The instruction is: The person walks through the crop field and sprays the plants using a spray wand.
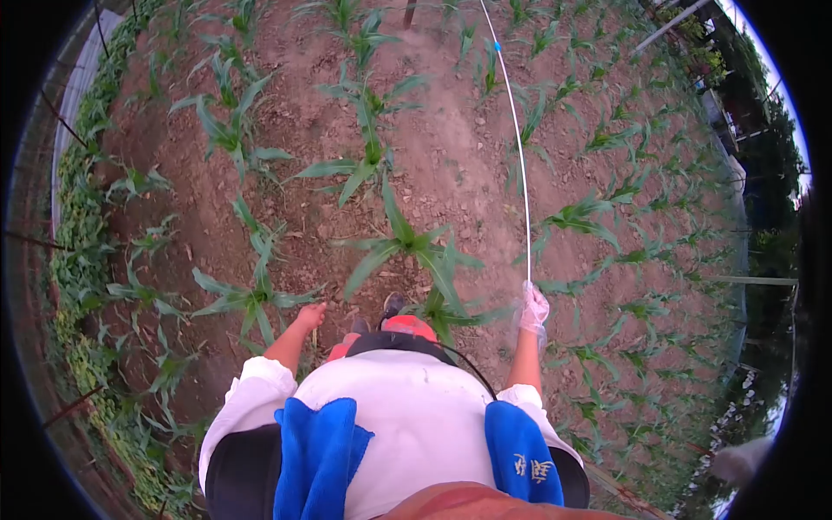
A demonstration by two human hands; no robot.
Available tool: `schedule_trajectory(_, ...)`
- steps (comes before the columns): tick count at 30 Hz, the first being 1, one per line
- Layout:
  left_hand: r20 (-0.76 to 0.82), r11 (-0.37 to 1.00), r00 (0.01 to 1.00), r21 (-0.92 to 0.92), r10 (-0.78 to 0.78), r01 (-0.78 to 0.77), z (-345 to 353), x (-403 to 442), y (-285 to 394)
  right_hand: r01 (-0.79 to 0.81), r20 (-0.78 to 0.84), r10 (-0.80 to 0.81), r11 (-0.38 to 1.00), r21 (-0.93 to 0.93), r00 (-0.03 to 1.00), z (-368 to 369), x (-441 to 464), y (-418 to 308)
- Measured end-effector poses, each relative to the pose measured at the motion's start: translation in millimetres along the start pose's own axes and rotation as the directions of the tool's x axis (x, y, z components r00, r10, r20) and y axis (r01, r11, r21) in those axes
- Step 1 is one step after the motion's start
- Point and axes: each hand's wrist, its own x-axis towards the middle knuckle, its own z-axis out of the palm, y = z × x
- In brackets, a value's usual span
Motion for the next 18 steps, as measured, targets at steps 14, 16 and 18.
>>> schedule_trajectory(14,-0.192,0.993,0.977,0.052,-0.093,0.105,-8.1,-98.1,-144.3,-0.164,0.037,0.163,0.985,0.046,0.986,-84.2,-60.1,26.1)
schedule_trajectory(16,-0.206,0.996,0.976,0.033,-0.069,0.077,0.9,-88.3,-167.7,-0.139,0.052,0.137,0.989,0.045,0.989,-113.5,-64.5,49.8)
schedule_trajectory(18,-0.22,0.998,0.974,0.015,-0.049,0.053,23.5,-102.7,-169.5,-0.116,0.067,0.113,0.992,0.042,0.991,-148.0,-67.3,68.2)
